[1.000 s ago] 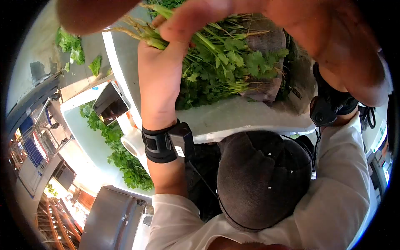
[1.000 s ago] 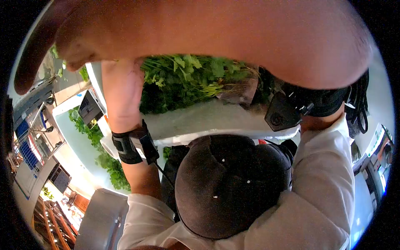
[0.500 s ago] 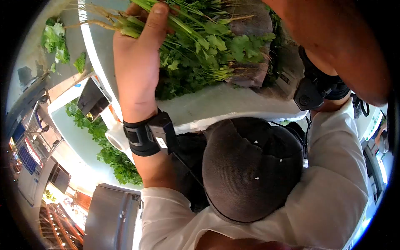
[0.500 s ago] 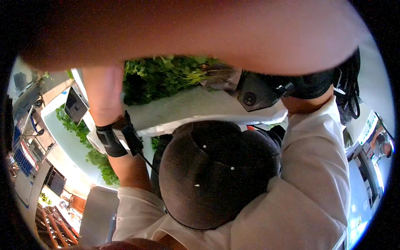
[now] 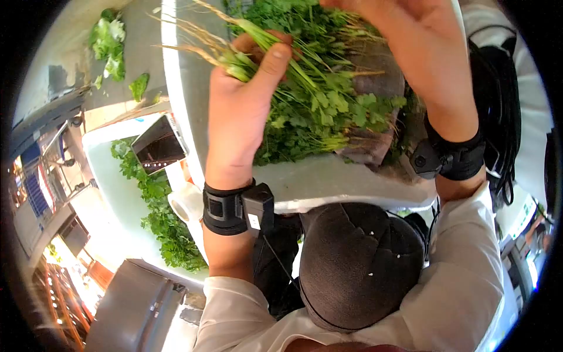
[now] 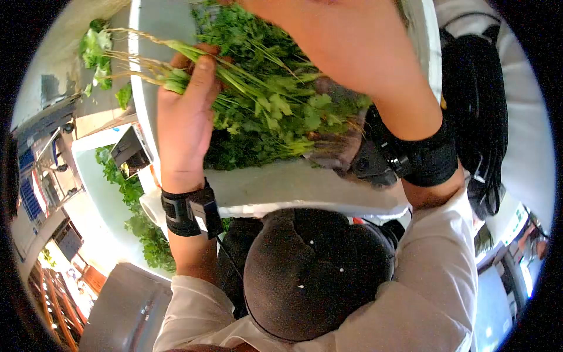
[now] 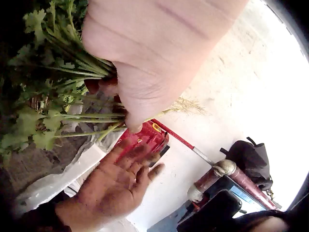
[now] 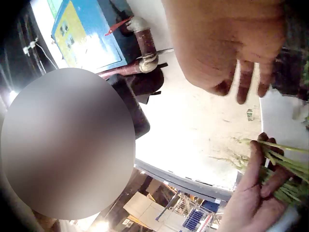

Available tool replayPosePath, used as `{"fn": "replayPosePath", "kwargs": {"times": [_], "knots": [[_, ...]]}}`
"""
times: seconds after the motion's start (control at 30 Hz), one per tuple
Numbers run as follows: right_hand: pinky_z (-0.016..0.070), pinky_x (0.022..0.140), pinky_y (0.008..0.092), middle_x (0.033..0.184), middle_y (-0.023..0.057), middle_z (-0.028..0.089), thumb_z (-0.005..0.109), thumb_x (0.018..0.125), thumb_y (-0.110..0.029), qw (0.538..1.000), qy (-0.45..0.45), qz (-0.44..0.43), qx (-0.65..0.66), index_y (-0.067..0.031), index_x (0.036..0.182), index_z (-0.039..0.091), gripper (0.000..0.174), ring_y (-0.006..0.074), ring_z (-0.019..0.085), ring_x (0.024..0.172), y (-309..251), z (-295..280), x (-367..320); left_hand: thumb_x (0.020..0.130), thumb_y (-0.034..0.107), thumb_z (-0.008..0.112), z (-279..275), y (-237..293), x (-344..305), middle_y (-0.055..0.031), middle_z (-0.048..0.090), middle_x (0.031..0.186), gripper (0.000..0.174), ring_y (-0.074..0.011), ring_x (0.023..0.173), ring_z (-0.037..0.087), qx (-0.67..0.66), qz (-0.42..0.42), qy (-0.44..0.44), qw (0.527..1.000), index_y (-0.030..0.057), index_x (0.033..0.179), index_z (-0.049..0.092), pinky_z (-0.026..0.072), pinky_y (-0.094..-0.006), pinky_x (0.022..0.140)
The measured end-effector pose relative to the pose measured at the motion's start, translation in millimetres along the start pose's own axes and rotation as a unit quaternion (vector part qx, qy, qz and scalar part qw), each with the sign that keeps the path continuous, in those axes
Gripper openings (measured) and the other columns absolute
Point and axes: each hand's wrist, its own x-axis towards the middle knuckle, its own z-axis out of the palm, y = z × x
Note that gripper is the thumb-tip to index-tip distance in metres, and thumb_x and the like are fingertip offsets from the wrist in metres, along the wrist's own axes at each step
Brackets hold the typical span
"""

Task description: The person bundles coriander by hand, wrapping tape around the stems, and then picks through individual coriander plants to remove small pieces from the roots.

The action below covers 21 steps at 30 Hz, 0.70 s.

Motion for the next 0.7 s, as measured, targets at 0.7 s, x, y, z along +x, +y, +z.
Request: {"fn": "replayPosePath", "kwargs": {"times": [0.7], "knots": [[0.0449, 0.059, 0.0261, 0.079, 0.0022, 0.063, 0.062, 0.101, -0.017, 0.916, -0.331, 0.223, -0.036, 0.0023, 0.107, 0.065, 0.02, 0.007, 0.055, 0.066, 37.3, -26.3, -16.7, 0.105, 0.023, 0.059, -4.8, 7.8, 1.9, 0.0002, 0.058, 0.108, 0.043, -0.011, 0.101, 0.058, -0.136, -0.052, -0.03, 0.989, 0.0021, 0.142, 0.051, 0.0467, -0.0277, 0.085]]}}
